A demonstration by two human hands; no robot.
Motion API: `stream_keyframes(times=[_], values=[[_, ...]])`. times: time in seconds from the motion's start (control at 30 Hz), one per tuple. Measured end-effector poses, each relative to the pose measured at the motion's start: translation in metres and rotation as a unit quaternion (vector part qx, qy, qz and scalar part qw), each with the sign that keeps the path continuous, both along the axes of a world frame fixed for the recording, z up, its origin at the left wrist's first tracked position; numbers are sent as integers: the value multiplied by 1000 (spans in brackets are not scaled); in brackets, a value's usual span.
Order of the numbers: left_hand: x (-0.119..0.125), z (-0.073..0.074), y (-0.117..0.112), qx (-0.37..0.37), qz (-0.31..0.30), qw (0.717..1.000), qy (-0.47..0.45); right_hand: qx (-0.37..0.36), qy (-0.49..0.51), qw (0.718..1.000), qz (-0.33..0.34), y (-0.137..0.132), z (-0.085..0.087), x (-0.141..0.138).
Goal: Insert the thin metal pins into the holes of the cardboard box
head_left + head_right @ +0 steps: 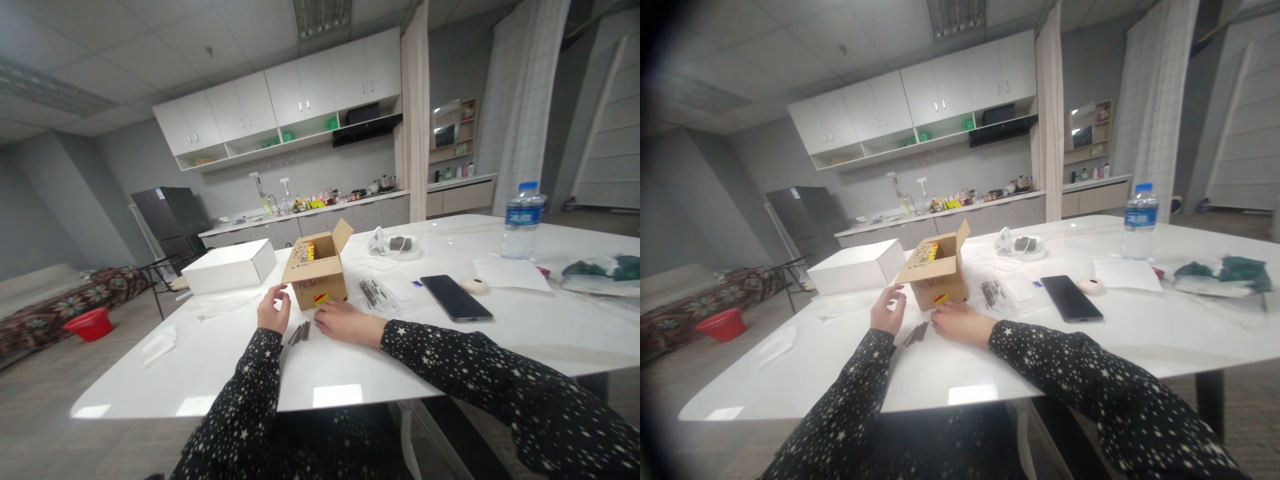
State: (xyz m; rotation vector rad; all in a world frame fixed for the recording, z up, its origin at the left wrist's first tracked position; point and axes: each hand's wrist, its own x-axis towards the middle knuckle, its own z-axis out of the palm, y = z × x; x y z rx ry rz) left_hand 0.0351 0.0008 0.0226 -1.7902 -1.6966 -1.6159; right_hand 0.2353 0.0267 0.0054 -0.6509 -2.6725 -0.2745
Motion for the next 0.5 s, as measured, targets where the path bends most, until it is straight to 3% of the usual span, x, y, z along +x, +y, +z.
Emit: stream_keyframes(times=[0.27,0.5], values=[[-9,-16,3,-196,-40,971,130,6,-6,1000,-6,-5,2,-5],[-18,-32,1,-242,-29,951,191,5,-5,1000,-2,-4,-6,-13]])
